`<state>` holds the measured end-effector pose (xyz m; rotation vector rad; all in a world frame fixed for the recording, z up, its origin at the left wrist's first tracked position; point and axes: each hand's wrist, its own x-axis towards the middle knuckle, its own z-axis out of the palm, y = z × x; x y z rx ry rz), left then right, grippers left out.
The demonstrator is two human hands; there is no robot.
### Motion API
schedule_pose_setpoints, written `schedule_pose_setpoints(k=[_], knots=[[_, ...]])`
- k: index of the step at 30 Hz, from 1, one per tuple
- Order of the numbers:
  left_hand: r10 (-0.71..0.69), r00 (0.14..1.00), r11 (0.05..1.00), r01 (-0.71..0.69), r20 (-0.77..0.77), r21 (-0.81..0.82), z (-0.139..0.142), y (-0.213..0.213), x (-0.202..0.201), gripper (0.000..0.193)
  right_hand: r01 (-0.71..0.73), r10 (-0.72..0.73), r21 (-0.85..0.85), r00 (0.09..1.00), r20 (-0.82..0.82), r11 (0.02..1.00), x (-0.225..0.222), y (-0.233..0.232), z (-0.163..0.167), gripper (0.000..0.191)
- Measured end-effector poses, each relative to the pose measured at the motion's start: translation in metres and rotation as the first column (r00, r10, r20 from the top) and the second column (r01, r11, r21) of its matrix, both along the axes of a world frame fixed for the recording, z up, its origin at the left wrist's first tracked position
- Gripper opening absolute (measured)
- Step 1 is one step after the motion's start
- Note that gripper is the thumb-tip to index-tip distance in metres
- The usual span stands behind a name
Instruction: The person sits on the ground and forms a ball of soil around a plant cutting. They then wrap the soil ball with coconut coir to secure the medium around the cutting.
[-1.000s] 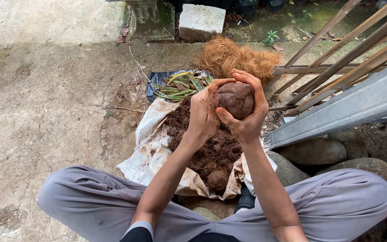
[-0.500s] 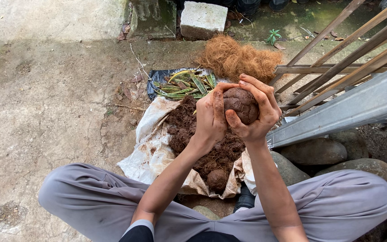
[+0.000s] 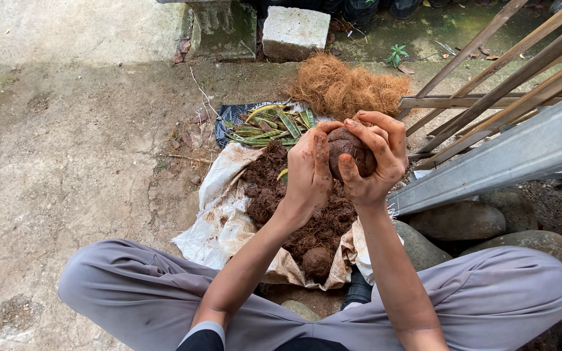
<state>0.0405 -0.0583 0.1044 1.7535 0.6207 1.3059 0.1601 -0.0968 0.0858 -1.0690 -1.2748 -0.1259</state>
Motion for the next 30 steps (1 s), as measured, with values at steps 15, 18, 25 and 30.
schedule_pose_setpoints(k=[15, 18, 25, 30], knots=[[-0.003, 0.999, 0.978, 0.012, -0.045, 0.208, -0.010, 0.003, 0.006, 0.063, -0.004, -0.001, -0.084, 0.998, -0.069, 0.996, 0.001, 0.005, -0.002, 0.087], [-0.154, 0.986, 0.969, 0.165, -0.071, 0.183, -0.013, 0.007, 0.005, 0.065, -0.097, 0.086, -0.042, 0.971, -0.223, 0.994, 0.000, 0.008, -0.001, 0.099], [-0.120, 0.966, 0.919, 0.196, -0.231, 0.343, -0.025, 0.018, 0.002, 0.097, -0.446, 0.430, 0.099, 0.742, -0.515, 0.889, 0.013, 0.008, 0.000, 0.085], [-0.079, 0.975, 0.888, 0.163, -0.207, 0.430, -0.033, 0.021, 0.005, 0.092, -0.527, 0.514, 0.136, 0.684, -0.517, 0.839, 0.010, 0.006, 0.003, 0.067]])
